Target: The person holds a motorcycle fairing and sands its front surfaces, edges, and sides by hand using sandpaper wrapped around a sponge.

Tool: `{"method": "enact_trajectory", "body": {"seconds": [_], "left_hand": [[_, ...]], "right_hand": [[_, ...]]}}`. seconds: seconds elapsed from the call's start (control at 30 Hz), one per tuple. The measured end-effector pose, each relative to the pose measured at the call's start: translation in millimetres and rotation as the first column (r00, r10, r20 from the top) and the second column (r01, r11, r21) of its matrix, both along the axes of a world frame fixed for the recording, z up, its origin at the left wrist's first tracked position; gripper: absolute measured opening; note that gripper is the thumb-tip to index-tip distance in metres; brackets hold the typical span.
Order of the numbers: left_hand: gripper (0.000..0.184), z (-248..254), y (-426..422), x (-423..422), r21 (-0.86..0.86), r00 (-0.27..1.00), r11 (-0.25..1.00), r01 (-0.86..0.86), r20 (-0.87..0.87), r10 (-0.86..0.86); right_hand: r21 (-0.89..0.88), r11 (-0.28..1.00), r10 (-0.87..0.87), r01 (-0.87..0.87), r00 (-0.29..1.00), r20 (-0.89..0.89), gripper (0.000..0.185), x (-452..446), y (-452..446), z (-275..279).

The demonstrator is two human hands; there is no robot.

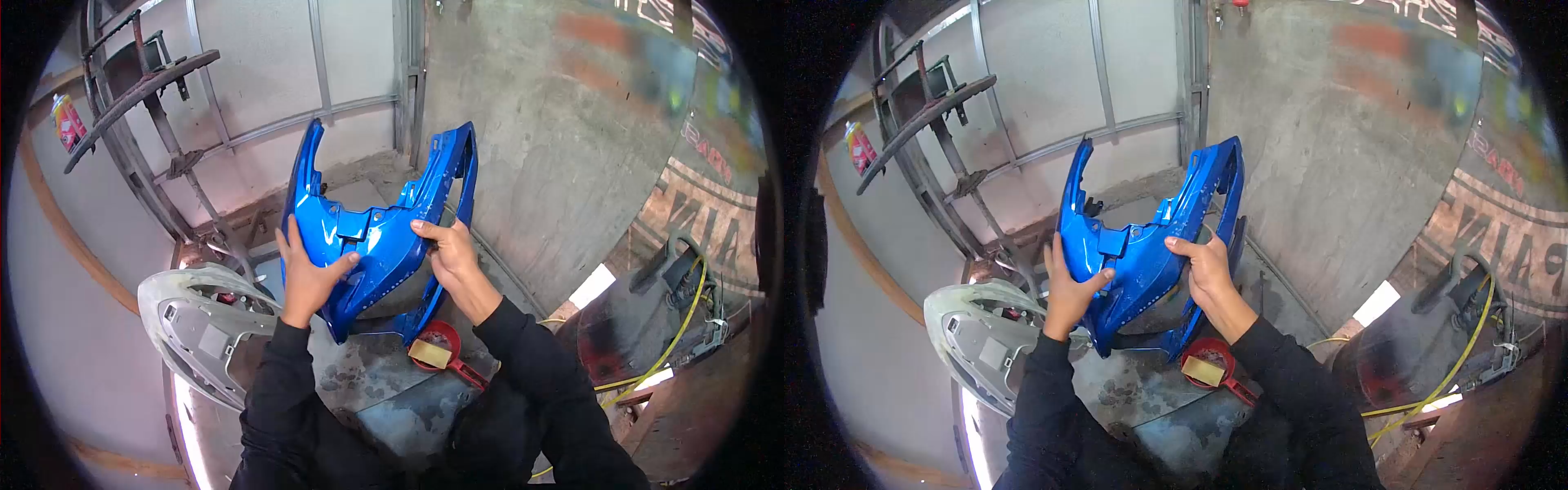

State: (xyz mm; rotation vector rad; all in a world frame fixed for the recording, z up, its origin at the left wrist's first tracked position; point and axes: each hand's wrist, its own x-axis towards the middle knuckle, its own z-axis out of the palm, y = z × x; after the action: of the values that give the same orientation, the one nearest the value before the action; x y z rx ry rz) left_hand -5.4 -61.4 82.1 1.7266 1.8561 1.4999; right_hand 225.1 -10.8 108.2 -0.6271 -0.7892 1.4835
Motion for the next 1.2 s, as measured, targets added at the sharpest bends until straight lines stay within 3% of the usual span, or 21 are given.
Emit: {"method": "enact_trajectory", "body": {"seconds": [0.03,0.1,0.17,0.3,0.33,0.43,0.6,0.8,0.93,1.07,1.2], "left_hand": [[0.124,0.8,-3.3,6.5,0.051,0.978,0.993,-0.103,-0.175,0.11],[0.124,7.3,-8.2,21.9,0.058,0.854,0.995,-0.084,-0.511,0.102],[0.122,10.2,-1.0,28.4,0.002,0.841,0.99,0.14,-0.528,-0.118],[0.137,29.7,-1.9,29.4,-0.036,0.744,0.985,0.168,-0.651,-0.151],[0.142,23.8,3.0,31.5,0.052,0.731,0.982,0.18,-0.676,-0.098],[0.14,23.8,11.0,34.8,-0.011,0.765,0.962,0.271,-0.605,-0.223],[0.123,23.8,9.5,42.2,0.017,0.757,0.972,0.233,-0.63,-0.171],[0.113,27.5,14.0,33.6,0.138,0.77,0.957,0.254,-0.627,-0.114],[0.113,33.9,7.5,28.5,0.09,0.742,0.949,0.303,-0.646,-0.176],[0.116,39.0,0.2,24.8,0.068,0.731,0.951,0.301,-0.657,-0.185],[0.12,37.3,-0.2,14.6,0.03,0.705,0.949,0.314,-0.676,-0.212]], "right_hand": [[0.023,1.0,0.02,-0.02,1.0,0.003,0.046,-1.6,1.1,-3.8],[0.069,0.995,0.066,-0.067,0.998,0.01,0.05,-6.3,6.4,-14.9],[0.068,0.996,0.061,-0.062,0.998,0.028,0.053,-12.0,6.4,-18.6],[0.078,0.995,0.06,-0.059,0.998,-0.002,0.058,-14.4,1.7,-17.6],[0.076,0.995,0.068,-0.068,0.998,-0.002,0.058,-14.3,1.7,-18.2],[0.077,0.993,0.091,-0.091,0.996,0.005,0.06,-13.1,4.8,-24.9],[0.097,0.986,0.137,-0.139,0.99,0.031,0.063,-9.8,11.7,-32.8],[0.076,0.967,0.219,-0.242,0.949,0.228,0.046,7.9,-5.9,-0.8],[0.004,0.988,0.139,-0.155,0.898,0.417,0.044,25.3,-9.1,7.5],[0.023,0.999,0.029,-0.035,0.968,0.247,0.047,47.9,-10.2,16.4],[0.229,0.969,-0.132,0.095,0.979,0.155,0.044,57.4,-16.1,29.0]]}}
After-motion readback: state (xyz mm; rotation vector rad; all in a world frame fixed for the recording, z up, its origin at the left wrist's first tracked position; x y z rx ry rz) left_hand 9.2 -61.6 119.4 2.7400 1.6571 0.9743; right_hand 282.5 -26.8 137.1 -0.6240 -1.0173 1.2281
